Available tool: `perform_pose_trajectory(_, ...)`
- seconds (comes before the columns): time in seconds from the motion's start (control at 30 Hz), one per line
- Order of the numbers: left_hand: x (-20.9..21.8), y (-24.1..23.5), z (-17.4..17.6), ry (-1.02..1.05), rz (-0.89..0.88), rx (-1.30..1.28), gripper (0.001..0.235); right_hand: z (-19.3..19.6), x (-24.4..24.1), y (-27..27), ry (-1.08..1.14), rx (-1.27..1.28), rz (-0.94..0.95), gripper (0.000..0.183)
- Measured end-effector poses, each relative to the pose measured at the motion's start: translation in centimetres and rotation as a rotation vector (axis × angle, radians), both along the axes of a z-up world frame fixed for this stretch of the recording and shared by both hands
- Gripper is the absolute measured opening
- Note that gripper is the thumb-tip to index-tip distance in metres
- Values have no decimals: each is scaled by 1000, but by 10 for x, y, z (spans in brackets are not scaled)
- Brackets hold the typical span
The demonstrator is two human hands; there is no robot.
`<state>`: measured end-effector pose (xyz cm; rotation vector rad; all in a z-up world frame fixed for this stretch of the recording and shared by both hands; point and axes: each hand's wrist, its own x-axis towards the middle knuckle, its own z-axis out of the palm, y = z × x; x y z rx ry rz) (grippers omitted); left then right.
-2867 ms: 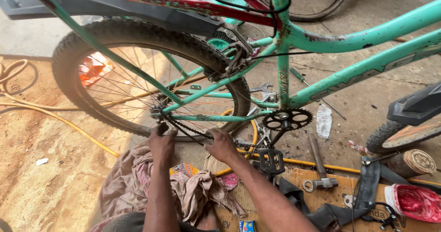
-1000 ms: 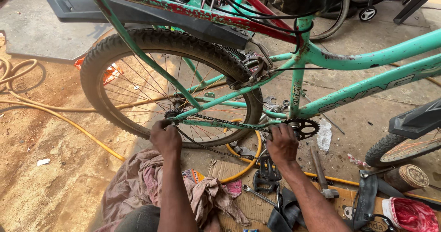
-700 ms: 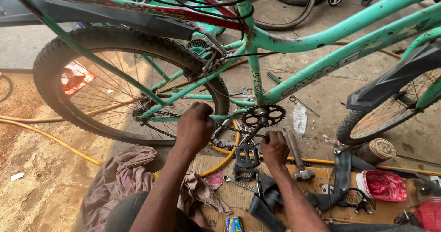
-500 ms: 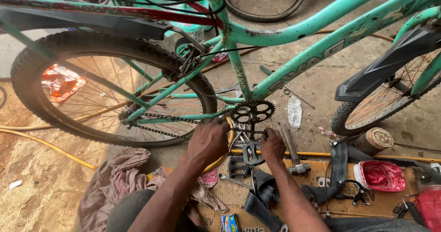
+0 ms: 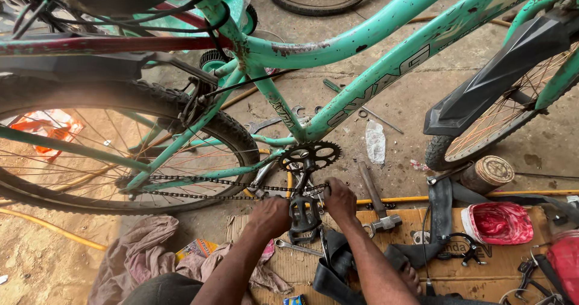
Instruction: The person repairs a bicycle chain using a hammer and pliers. They remove a chain link, reattach the chain to the sprocket, and test the movement by rotating the pedals.
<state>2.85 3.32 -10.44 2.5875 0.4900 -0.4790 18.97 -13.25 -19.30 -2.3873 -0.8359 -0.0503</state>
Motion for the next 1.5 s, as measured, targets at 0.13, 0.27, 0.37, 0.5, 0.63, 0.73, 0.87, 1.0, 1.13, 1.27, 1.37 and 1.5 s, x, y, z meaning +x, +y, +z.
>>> perform_pose_trajectory(0.13,13,-5,-11,79,-2,-62,22,16,-6,8,-24,160,-47,21)
perform_pose_trajectory(0.27,26,-9,7,6,39,-45,11,53,3,9,-146,479,-133,18)
perform_pose_trajectory(0.37,33,-11,33,-100,58,-23,18,77,12,9,-197,507,-132,19)
perform_pose_trajectory(0.5,38,-15,70,-434,130,54,38,84,24,7,-207,377,-134,24)
perform_pose_trajectory(0.63,35,-12,92,-731,124,129,47,72,30,8,-60,315,-146,25)
perform_pose_trajectory(0.73,37,-12,97,-735,145,141,45,66,38,6,-41,380,-64,27)
perform_pose_trajectory(0.87,36,-8,95,-756,148,82,44,79,55,-5,62,389,77,27)
perform_pose_trajectory(1.0,36,-6,95,-706,151,74,36,105,67,-13,72,462,213,25)
perform_pose_trajectory(1.13,34,-1,103,-769,197,109,25,126,58,-6,51,466,186,24)
perform_pose_trajectory(1.27,33,4,111,-876,202,219,27,138,52,1,78,518,188,22)
perform_pose_trajectory(1.37,31,9,114,-878,204,288,30,139,53,7,149,598,200,19)
perform_pose_trajectory(1.5,33,19,116,-788,201,356,42,129,57,7,275,715,192,20)
